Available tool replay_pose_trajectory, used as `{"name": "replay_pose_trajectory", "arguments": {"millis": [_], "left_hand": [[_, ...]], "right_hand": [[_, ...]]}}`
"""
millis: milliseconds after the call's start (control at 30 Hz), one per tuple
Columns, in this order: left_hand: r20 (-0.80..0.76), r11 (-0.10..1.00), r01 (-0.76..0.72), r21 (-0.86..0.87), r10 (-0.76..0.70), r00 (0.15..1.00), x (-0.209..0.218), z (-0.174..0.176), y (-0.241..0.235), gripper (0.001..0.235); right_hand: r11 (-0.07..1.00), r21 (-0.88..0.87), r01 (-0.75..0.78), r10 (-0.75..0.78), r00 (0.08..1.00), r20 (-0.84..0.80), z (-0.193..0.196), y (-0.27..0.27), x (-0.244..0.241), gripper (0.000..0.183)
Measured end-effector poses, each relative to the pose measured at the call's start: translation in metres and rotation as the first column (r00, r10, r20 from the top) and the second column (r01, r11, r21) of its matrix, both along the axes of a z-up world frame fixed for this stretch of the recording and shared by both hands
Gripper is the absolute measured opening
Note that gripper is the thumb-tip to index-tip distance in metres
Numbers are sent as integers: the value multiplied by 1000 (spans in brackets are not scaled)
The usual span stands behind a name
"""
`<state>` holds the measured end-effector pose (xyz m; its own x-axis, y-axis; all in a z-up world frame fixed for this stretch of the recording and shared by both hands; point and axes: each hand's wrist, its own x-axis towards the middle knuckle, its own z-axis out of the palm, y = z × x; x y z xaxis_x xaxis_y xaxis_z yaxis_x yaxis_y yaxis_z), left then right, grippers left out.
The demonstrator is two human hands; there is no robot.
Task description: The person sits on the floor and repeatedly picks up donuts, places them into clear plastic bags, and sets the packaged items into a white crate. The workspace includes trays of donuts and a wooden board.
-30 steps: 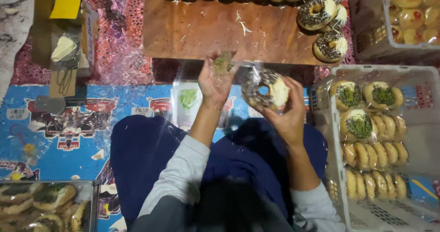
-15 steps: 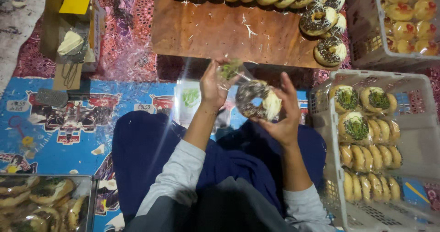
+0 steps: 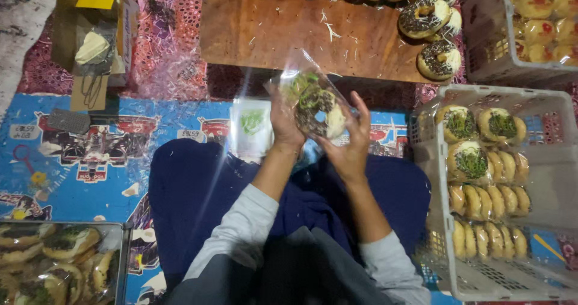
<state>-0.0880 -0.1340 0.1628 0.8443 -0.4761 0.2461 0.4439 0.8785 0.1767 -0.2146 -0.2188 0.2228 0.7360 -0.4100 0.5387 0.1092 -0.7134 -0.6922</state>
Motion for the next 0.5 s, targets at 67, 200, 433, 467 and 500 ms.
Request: {"name": "replay_pose_trajectory", "arguments": {"millis": [67,200,433,467,500], "left_hand": [[-157,993,120,18,-116,981,-13,-5,-17,71],[-51,906,52,421,-33,998,-58,2,-22,69],[892,-136,-886,444,-27,451,-90,43,30,68],[869,-172,-883,437,-170,464,-92,43,35,46],[833,-204,-885,418,-302,463,-89,45,36,25]], "right_hand": [[997,83,-7,5,1000,27,-3,1,15,81],[993,96,63,-62,998,-11,-3,0,32,82],[977,-89,192,-193,981,-12,5,5,34,82],[975,-115,192,-193,981,3,3,11,32,81],[971,-147,191,-189,982,23,2,14,34,82]]}}
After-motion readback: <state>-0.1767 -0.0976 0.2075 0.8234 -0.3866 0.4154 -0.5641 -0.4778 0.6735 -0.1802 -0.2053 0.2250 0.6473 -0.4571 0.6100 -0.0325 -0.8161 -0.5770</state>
